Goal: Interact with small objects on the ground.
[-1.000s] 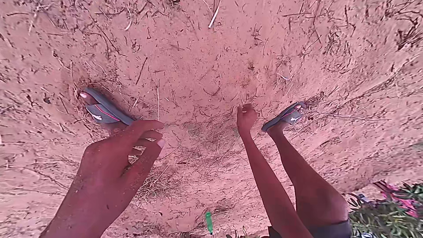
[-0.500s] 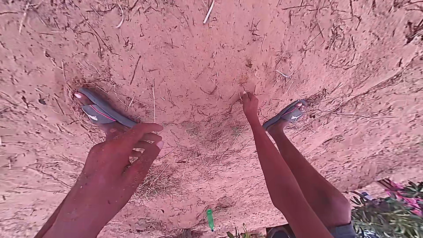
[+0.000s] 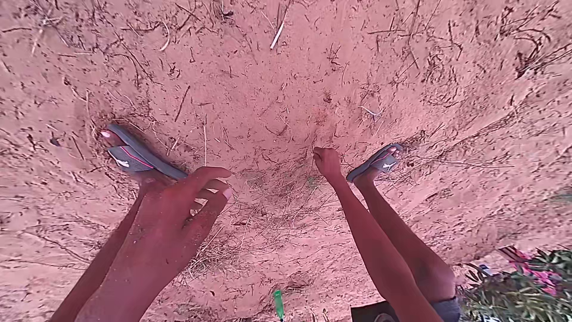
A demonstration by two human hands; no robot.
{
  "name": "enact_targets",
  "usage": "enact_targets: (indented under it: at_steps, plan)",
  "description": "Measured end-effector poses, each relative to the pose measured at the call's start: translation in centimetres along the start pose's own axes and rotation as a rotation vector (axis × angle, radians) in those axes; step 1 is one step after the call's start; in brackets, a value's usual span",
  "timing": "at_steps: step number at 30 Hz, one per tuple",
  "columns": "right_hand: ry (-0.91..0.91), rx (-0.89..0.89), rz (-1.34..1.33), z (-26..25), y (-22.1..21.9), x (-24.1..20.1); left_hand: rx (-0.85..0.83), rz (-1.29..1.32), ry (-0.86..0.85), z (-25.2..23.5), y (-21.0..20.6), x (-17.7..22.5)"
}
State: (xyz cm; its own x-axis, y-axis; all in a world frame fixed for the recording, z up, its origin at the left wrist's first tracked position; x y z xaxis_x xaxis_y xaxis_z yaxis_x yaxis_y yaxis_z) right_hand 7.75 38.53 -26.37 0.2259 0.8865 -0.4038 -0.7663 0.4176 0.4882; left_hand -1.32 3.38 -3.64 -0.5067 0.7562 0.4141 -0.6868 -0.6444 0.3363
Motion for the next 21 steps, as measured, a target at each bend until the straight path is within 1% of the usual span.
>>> enact_targets:
  at_steps: [2,4,5,6,7,8,9,10,11,13,14,15,16,17,18,19,20,21]
  plan:
    - [0.118,-0.293,0.016,3.0,-3.6,-2.3,0.007,0.000,-0.003,-0.1,0.2,0.1]
    - [0.200,-0.702,0.037,7.6,-9.0,-5.8,0.026,0.001,0.001,-0.1,0.3,0.1]
    - [0.254,-0.871,0.040,10.4,-11.8,-7.5,0.021,0.001,0.011,0.0,0.2,0.1]
    - [0.297,-1.017,0.040,13.0,-14.1,-9.2,0.016,0.001,0.017,-0.1,0.0,0.2]
    - [0.313,-1.122,0.040,14.4,-15.7,-10.7,0.005,0.000,0.026,-0.2,0.0,0.2]
    - [0.310,-1.144,0.025,14.9,-16.4,-11.9,-0.005,-0.006,0.045,-0.3,0.0,0.2]
    - [0.296,-1.084,-0.004,14.2,-16.3,-13.1,0.000,-0.013,0.066,-0.2,0.2,0.1]
    - [0.280,-0.958,-0.035,12.2,-15.3,-14.3,0.027,-0.012,0.079,-0.1,0.6,0.0]
    - [0.252,-0.793,-0.078,9.4,-13.8,-15.7,0.065,-0.001,0.090,0.1,1.3,-0.1]
    - [0.225,-0.408,-0.134,2.8,-9.9,-18.7,0.172,0.033,0.090,0.3,2.6,0.1]
    - [0.247,-0.234,-0.139,0.1,-8.1,-20.2,0.197,0.055,0.088,0.4,2.8,0.2]
    - [0.290,-0.110,-0.130,-2.3,-6.7,-21.9,0.195,0.067,0.087,0.6,2.6,0.4]
    - [0.347,-0.040,-0.111,-4.3,-5.4,-23.9,0.158,0.062,0.091,0.8,2.4,0.7]
    - [0.406,-0.028,-0.074,-5.8,-4.2,-26.4,0.092,0.045,0.104,0.9,2.2,1.0]
    - [0.433,-0.090,-0.014,-6.4,-2.8,-29.1,0.007,0.030,0.118,1.3,1.8,1.3]
    - [0.414,-0.229,0.086,-6.4,-1.3,-31.9,-0.068,0.017,0.123,1.8,1.3,1.5]
    - [0.375,-0.438,0.232,-6.5,-0.2,-34.3,-0.117,0.002,0.113,2.2,0.8,1.7]
    - [0.415,-0.519,0.372,-7.4,-1.2,-35.1,-0.154,-0.011,0.105,2.4,0.5,1.8]
Point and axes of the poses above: each hand's wrist, its own z-axis away from the middle knuckle, its own y-axis out of the back of the hand, x = y × z, the point moved 5 cm from there along -z, towards the middle knuckle, and after that the axes turned 11 degrees about y, right-handed, at the moved point
